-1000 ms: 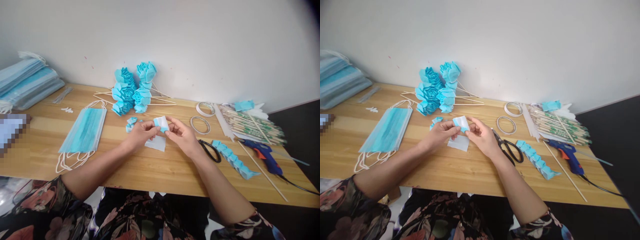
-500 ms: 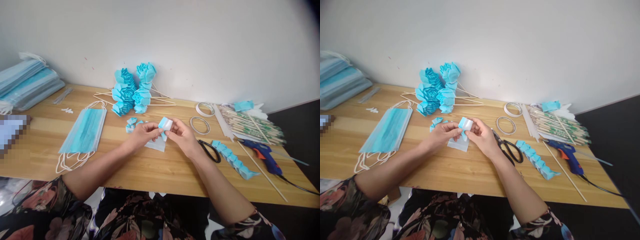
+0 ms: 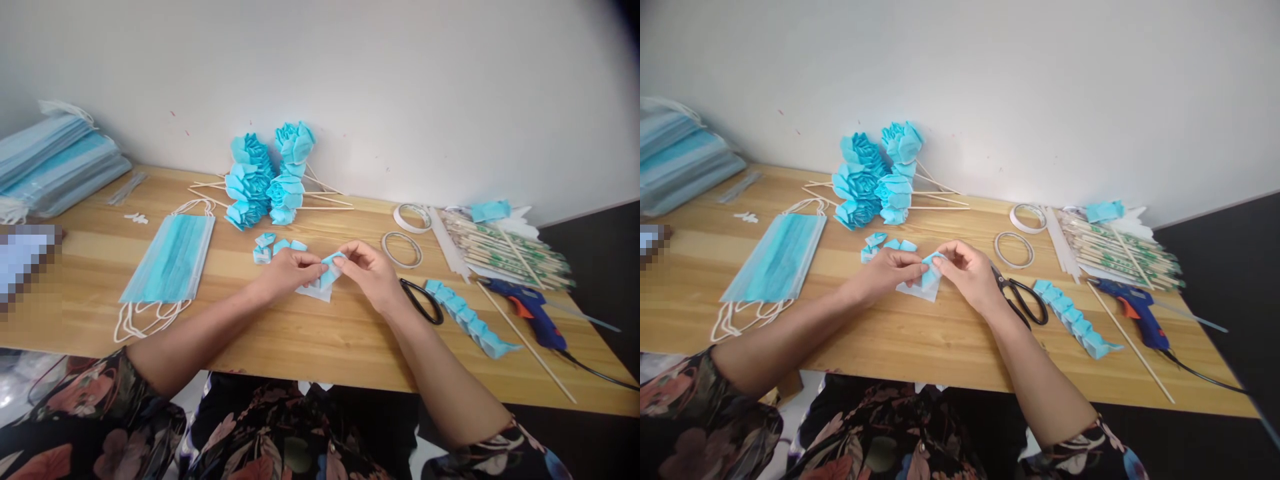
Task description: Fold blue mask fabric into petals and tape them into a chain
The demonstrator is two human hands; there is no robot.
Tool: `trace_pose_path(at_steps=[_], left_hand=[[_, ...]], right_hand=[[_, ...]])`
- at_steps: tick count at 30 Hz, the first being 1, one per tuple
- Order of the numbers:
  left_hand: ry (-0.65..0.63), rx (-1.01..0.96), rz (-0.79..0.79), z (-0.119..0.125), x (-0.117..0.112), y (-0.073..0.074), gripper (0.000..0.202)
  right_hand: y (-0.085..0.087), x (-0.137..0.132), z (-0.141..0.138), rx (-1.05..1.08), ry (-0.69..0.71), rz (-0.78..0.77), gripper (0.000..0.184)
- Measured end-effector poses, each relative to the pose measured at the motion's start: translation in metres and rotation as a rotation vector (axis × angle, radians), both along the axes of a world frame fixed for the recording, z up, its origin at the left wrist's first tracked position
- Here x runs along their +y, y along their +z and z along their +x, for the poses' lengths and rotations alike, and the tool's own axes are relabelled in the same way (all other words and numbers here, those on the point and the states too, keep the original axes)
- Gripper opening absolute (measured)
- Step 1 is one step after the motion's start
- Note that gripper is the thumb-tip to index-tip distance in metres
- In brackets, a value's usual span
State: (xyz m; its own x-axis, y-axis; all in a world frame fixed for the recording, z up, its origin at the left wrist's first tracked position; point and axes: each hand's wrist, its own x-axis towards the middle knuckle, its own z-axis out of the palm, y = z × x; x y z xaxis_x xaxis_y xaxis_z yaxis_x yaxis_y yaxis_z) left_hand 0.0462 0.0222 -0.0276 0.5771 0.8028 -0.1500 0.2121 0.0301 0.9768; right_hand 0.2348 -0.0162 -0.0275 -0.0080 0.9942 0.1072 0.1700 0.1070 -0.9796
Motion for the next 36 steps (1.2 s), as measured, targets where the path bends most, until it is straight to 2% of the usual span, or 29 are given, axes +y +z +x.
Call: trace_pose_path(at_steps=[4, 8, 10, 17, 21, 24, 27, 29, 32, 34, 36], left_hand=[[0.01, -0.015, -0.025, 0.0, 0.001, 0.002, 0.032], [0.03, -0.036, -0.046, -0.001, 0.002, 0.003, 0.032], [0.035, -0.044, -0.057, -0.001, 0.003, 0.003, 0.032], [0.057, -0.074, -0.068, -0.001, 0.003, 0.003, 0.034], [0.052, -0.034, -0.024, -0.002, 0.004, 0.003, 0.037], [0.043, -0.033, -0.033, -0.002, 0.004, 0.003, 0.034], [0.097, -0.103, -0.07, -0.001, 0.004, 0.001, 0.035], [0.146, -0.166, -0.108, -0.001, 0.004, 0.0, 0.035], [0.173, -0.244, -0.166, 0.0, 0.004, 0.001, 0.033], [0.178, -0.3, -0.187, 0.002, 0.002, 0.002, 0.032], [0.172, -0.355, -0.196, 0.003, 0.0, 0.002, 0.034]], right_hand=[[-0.003, 0.0, 0.003, -0.087, -0.01, 0.052, 0.014], [-0.001, -0.001, 0.004, -0.188, 0.006, 0.167, 0.003], [-0.001, -0.001, 0.004, -0.209, 0.021, 0.206, 0.006], [0.002, -0.002, 0.004, -0.197, 0.051, 0.193, 0.005], [0.005, -0.004, 0.005, -0.115, 0.091, 0.076, 0.026], [0.007, -0.005, 0.005, -0.11, 0.046, 0.133, 0.035], [0.009, -0.008, 0.004, -0.231, -0.186, 0.305, 0.021], [0.012, -0.01, 0.002, -0.368, -0.258, 0.412, 0.009], [0.013, -0.012, -0.004, -0.529, -0.156, 0.462, 0.009], [0.011, -0.012, -0.01, -0.585, -0.111, 0.419, 0.009], [0.008, -0.011, -0.016, -0.623, -0.13, 0.366, 0.017]])
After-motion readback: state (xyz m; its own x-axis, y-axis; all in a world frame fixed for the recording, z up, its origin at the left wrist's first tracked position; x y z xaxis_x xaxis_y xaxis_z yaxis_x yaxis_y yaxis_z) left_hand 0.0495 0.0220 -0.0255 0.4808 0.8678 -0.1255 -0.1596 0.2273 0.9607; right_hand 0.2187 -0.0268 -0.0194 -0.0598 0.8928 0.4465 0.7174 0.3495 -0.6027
